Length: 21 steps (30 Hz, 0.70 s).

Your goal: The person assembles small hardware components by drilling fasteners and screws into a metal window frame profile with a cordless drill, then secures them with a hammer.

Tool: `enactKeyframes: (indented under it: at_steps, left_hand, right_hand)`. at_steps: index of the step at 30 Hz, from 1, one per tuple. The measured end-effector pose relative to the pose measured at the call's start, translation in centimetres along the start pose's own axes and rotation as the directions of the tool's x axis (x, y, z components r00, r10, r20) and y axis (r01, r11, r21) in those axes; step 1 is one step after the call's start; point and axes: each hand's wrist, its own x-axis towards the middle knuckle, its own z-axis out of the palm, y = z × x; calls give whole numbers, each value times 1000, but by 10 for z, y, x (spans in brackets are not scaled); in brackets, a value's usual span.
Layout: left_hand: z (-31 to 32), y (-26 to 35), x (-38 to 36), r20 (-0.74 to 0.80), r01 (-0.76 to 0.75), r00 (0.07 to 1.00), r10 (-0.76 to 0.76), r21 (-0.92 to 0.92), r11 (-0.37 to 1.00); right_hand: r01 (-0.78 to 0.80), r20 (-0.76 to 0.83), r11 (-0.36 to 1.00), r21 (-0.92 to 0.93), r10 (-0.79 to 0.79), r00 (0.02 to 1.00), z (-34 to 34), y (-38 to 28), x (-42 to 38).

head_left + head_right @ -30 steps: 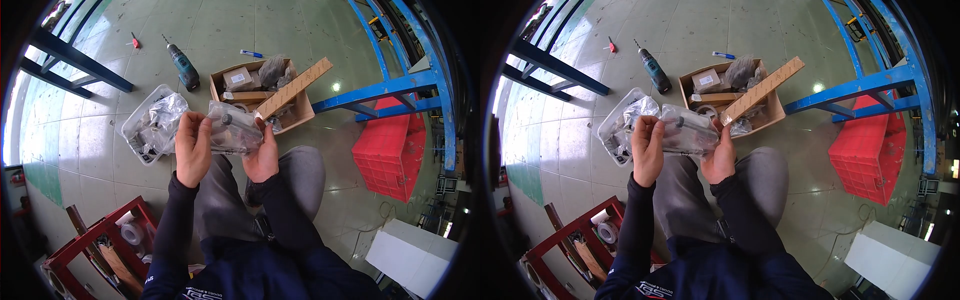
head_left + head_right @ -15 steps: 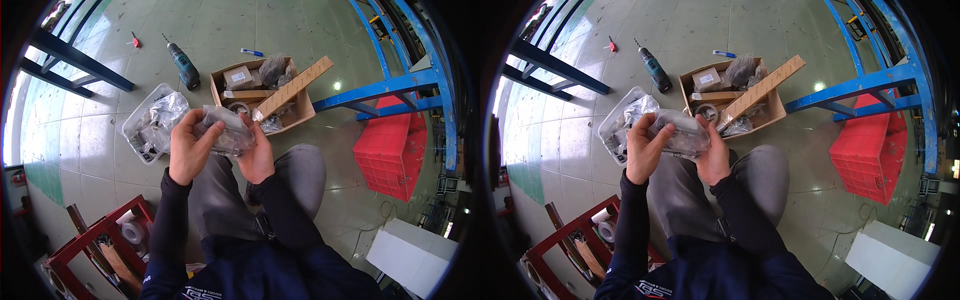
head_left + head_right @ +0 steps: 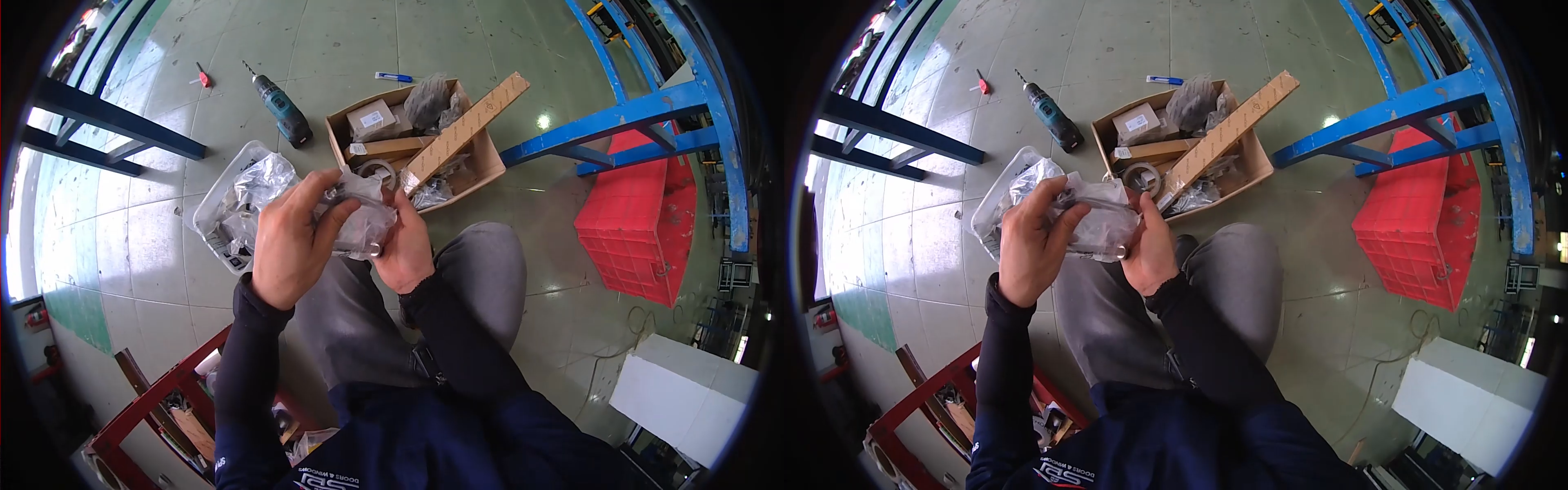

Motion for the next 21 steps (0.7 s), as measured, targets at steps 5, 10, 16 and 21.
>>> enactKeyframes:
  at_steps: [5, 10, 16, 21]
  left_hand:
    - [-5, -8, 0, -7, 176, 984, -178, -96, 980]
    - [8, -54, -23, -90, 244, 934, -345, -546, 802]
    - [82, -89, -68, 311, 172, 906, -287, -890, -422]
    - [132, -72, -63, 485, 279, 851, -200, -742, -610]
  right_hand:
    - [-28, -66, 999, 19, 29, 997, 3, -2, 1]
    - [-84, -103, 996, 42, 88, 991, 9, -14, -6]
    - [-109, 92, 994, -25, 111, 990, 14, -43, -25]
    - [149, 191, 607, -781, 4, 982, 24, -71, -59]
